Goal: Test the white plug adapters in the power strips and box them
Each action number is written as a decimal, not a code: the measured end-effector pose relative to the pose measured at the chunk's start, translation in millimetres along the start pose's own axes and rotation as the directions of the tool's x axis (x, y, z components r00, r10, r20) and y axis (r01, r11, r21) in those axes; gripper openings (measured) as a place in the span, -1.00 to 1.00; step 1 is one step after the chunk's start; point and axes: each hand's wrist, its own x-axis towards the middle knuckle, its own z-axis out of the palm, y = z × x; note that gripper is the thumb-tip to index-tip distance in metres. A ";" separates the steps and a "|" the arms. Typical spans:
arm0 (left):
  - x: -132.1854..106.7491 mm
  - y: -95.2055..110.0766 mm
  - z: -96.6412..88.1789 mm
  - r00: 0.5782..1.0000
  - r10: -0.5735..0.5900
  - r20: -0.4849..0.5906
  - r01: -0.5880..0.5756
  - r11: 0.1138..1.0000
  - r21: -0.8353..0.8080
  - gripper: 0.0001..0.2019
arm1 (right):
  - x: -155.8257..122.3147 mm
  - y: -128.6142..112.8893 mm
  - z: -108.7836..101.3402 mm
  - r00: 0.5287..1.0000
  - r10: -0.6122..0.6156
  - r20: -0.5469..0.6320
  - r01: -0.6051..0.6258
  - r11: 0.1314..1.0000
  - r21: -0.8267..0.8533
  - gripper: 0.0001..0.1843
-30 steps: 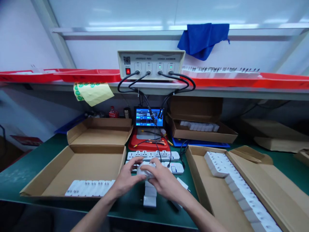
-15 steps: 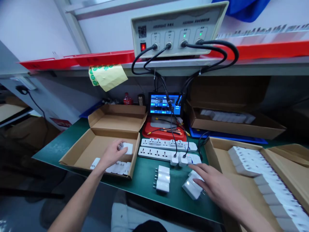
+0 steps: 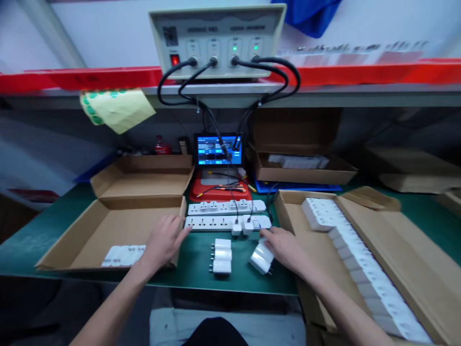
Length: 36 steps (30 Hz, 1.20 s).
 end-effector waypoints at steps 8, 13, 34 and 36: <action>-52.5 82.4 66.5 0.797 0.596 -0.099 -0.589 0.803 0.090 -0.60 | -24.7 9.0 -27.2 0.941 0.286 -0.180 -0.091 0.729 0.678 -0.51; -57.7 100.1 68.5 0.765 0.634 -0.115 -0.633 0.773 0.047 -0.73 | -34.5 -15.4 -34.5 0.984 0.103 -0.144 0.107 0.306 0.946 -0.17; -3.0 14.2 -23.7 0.919 -0.292 0.264 0.317 0.150 -0.937 -0.34 | 88.5 -140.1 -33.0 0.966 -0.257 0.001 0.255 0.958 -0.135 -0.49; -0.1 8.0 -19.5 0.939 -0.245 0.240 0.296 0.222 -0.929 -0.32 | 92.9 -142.5 -31.7 0.963 -0.269 0.012 0.269 0.955 -0.125 -0.51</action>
